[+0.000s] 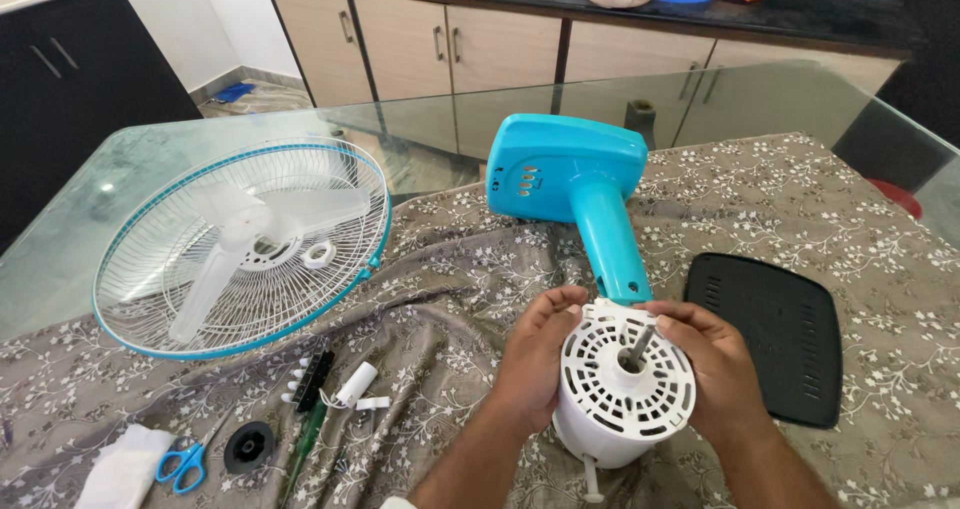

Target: The person disassembles and reassembles the rear motor housing of a teal electric fan. They remove the rear grille, detach the motor housing from the stand, and then reattach the housing and grille using a screwdriver to secure the central screw.

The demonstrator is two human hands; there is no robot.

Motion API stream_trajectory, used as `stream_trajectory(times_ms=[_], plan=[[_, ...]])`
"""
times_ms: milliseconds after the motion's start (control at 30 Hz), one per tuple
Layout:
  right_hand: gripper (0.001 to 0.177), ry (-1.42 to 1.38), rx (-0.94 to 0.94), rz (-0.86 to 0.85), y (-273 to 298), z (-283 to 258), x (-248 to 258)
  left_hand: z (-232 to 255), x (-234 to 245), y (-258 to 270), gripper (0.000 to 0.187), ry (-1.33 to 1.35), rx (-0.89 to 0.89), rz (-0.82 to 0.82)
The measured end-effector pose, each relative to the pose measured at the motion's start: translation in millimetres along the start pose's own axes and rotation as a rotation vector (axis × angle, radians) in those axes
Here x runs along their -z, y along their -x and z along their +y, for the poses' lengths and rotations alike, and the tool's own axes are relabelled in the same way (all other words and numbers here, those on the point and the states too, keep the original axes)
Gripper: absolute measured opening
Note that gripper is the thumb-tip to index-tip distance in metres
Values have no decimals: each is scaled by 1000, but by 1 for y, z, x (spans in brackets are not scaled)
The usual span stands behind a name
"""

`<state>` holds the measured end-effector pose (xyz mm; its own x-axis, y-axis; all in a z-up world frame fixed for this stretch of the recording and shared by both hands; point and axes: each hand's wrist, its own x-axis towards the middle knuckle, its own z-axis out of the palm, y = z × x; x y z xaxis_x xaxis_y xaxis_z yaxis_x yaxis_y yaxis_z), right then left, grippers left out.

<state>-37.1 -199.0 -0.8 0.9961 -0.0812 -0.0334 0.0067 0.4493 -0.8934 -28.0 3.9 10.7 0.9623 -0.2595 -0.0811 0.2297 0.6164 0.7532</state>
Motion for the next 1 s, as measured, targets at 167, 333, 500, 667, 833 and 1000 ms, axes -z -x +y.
stream_trajectory(times_ms=[167,333,500,667,833,1000], plan=[[50,-87,197,-170,26,7,-4,-12,0,24,46,13,-145,-33],[80,-70,154,-157,47,20,-9,-17,-2,50,77,-192,-128,-77],[82,-129,168,-146,53,20,-19,-15,-4,53,87,-164,-161,-132],[84,-91,127,-98,56,13,-21,-16,-4,50,87,-132,-125,-165],[79,-119,218,-140,52,21,-16,-14,-5,54,85,-240,-110,-135],[77,-132,260,-108,47,39,-3,-24,-8,63,65,-190,-198,-96]])
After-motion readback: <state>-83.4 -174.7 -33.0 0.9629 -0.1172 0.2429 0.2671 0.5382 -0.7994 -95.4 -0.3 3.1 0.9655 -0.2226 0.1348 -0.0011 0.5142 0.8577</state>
